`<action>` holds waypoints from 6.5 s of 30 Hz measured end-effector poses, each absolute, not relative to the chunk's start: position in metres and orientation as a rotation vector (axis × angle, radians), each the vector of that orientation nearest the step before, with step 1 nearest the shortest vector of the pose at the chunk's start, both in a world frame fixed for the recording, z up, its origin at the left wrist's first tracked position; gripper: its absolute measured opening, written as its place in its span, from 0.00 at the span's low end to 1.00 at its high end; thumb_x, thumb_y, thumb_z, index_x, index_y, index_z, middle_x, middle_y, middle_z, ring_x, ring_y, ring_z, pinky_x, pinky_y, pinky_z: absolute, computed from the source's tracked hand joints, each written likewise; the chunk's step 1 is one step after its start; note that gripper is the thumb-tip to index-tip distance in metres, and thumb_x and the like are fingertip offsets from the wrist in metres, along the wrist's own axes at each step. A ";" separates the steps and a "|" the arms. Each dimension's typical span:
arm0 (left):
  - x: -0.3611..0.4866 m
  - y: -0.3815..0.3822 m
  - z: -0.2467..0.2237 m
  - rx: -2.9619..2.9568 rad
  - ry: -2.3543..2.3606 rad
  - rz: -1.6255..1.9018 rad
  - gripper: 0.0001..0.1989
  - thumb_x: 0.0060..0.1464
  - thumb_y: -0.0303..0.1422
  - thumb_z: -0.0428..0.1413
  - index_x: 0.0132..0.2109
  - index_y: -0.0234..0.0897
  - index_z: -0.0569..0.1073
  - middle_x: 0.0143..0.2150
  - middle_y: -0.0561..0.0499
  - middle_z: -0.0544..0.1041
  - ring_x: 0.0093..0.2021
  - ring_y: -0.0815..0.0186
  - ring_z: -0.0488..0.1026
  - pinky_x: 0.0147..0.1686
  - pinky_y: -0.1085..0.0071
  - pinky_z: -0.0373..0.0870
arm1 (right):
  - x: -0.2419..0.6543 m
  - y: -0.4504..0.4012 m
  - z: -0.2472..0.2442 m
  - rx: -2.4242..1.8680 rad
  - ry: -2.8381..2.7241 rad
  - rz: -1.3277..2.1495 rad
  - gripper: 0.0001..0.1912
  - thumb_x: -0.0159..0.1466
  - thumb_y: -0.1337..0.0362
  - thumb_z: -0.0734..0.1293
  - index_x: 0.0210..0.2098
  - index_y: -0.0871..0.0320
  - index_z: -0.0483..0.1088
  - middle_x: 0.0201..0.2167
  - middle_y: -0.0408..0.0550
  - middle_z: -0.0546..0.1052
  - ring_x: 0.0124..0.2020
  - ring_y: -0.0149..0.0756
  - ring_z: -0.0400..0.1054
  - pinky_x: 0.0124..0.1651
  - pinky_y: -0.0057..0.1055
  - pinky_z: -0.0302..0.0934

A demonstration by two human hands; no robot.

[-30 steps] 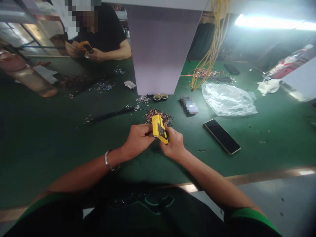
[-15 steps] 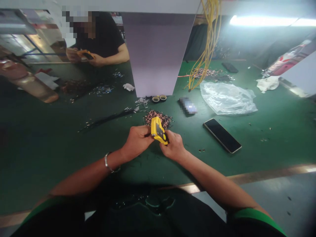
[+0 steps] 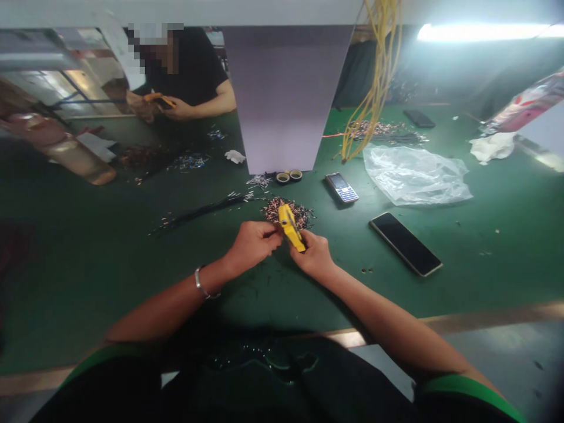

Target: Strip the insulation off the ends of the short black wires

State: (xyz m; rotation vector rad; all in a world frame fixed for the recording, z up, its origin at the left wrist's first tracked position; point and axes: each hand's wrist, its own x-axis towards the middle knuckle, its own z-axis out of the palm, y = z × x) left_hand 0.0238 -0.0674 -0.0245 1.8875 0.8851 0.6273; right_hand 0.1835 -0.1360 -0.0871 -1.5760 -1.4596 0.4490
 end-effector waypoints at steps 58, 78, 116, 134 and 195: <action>0.009 -0.035 -0.004 1.473 0.825 0.473 0.03 0.44 0.28 0.62 0.29 0.32 0.79 0.22 0.51 0.76 0.21 0.73 0.69 0.20 0.75 0.66 | 0.197 -0.157 -0.063 -1.026 -1.079 1.647 0.12 0.51 0.69 0.70 0.36 0.63 0.72 0.21 0.42 0.75 0.19 0.32 0.69 0.26 0.32 0.66; 0.003 -0.009 -0.023 1.582 0.816 0.414 0.08 0.43 0.28 0.60 0.33 0.34 0.81 0.25 0.49 0.78 0.24 0.70 0.72 0.17 0.77 0.58 | 0.192 -0.159 -0.072 -1.121 -1.050 1.590 0.10 0.53 0.65 0.71 0.33 0.60 0.69 0.15 0.38 0.70 0.15 0.29 0.64 0.21 0.29 0.61; 0.008 -0.028 -0.016 2.381 0.950 0.638 0.11 0.53 0.26 0.54 0.35 0.37 0.82 0.34 0.48 0.82 0.35 0.65 0.76 0.36 0.70 0.66 | 0.197 -0.138 -0.074 -1.031 -0.910 1.346 0.15 0.48 0.67 0.74 0.34 0.58 0.69 0.24 0.41 0.74 0.21 0.33 0.69 0.28 0.35 0.67; 0.008 -0.056 -0.014 2.833 0.602 0.789 0.11 0.56 0.24 0.51 0.33 0.37 0.78 0.30 0.50 0.79 0.32 0.66 0.74 0.31 0.71 0.65 | 0.179 -0.132 -0.062 -0.961 -0.842 1.225 0.09 0.46 0.69 0.67 0.29 0.57 0.68 0.18 0.37 0.72 0.17 0.32 0.66 0.24 0.31 0.65; -0.006 -0.040 0.008 2.138 1.136 1.238 0.08 0.50 0.24 0.55 0.27 0.35 0.78 0.24 0.53 0.78 0.25 0.71 0.72 0.26 0.75 0.65 | 0.167 -0.128 -0.050 -0.925 -0.855 1.573 0.29 0.44 0.73 0.69 0.47 0.58 0.73 0.29 0.44 0.78 0.30 0.41 0.74 0.43 0.42 0.67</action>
